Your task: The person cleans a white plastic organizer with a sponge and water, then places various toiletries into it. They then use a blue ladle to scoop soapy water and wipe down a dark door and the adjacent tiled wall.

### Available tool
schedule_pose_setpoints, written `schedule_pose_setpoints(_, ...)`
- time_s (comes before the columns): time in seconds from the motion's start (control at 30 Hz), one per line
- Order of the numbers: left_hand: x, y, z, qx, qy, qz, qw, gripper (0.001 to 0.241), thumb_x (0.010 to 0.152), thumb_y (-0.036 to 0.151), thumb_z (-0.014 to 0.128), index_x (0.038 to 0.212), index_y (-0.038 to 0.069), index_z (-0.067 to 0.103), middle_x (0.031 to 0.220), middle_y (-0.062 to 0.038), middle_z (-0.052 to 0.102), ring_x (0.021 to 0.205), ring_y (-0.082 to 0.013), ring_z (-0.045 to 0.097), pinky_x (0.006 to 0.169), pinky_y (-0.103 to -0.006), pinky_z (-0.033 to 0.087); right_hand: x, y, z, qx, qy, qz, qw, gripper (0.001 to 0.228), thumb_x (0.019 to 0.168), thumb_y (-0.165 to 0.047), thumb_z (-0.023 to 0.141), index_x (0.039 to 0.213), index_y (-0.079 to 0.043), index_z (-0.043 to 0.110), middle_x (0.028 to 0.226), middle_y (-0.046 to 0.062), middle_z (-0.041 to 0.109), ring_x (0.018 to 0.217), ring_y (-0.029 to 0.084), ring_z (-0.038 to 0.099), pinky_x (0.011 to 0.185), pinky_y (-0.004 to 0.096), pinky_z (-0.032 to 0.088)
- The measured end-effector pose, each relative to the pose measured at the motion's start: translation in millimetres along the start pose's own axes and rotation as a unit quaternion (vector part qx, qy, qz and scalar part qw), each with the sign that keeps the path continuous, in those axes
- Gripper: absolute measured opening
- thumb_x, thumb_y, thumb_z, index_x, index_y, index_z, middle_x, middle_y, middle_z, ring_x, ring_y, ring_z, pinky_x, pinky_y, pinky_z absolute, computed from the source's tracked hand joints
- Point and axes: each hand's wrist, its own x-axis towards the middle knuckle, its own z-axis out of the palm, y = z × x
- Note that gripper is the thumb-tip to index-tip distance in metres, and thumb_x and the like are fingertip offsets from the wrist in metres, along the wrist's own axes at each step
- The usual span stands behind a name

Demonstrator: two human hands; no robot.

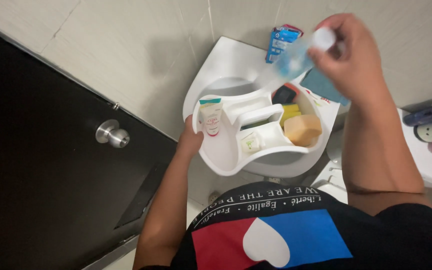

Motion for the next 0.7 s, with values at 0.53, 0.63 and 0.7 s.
schedule_pose_setpoints(0.53, 17.2, -22.8, 8.9, -0.046, -0.015, 0.095, 0.994, 0.062, 0.103, 0.022, 0.046, 0.161, 0.017, 0.023, 0.146, -0.025, 0.055, 0.136, -0.0444, 0.053, 0.108, -0.0599, 0.047, -70.9, -46.8, 189.3, -0.08, -0.31, -0.067, 0.945, 0.04, 0.093, -0.027, 0.072, 0.129, -0.014, 0.058, 0.103, 0.012, 0.065, 0.088, 0.041, 0.073, 0.077, 0.051, 0.06)
schedule_pose_setpoints(0.63, 15.2, -26.2, 8.1, -0.045, -0.012, 0.101, 0.994, 0.063, 0.101, 0.016, 0.045, 0.16, 0.016, 0.023, 0.145, -0.025, 0.057, 0.136, -0.0433, 0.054, 0.106, -0.0592, 0.048, -72.3, -45.9, 193.4, -0.081, -0.304, -0.066, 0.947, 0.042, 0.093, -0.027, 0.072, 0.13, -0.016, 0.057, 0.105, 0.013, 0.063, 0.087, 0.044, 0.072, 0.076, 0.053, 0.06)
schedule_pose_setpoints(0.7, 25.5, -29.3, 12.6, -0.049, -0.015, 0.099, 0.994, 0.065, 0.099, 0.019, 0.047, 0.16, 0.017, 0.023, 0.143, -0.023, 0.058, 0.135, -0.0414, 0.055, 0.107, -0.0601, 0.048, -73.3, -46.2, 191.8, -0.084, -0.295, -0.072, 0.949, 0.043, 0.093, -0.029, 0.073, 0.132, -0.017, 0.058, 0.108, 0.013, 0.063, 0.089, 0.044, 0.072, 0.077, 0.053, 0.06)
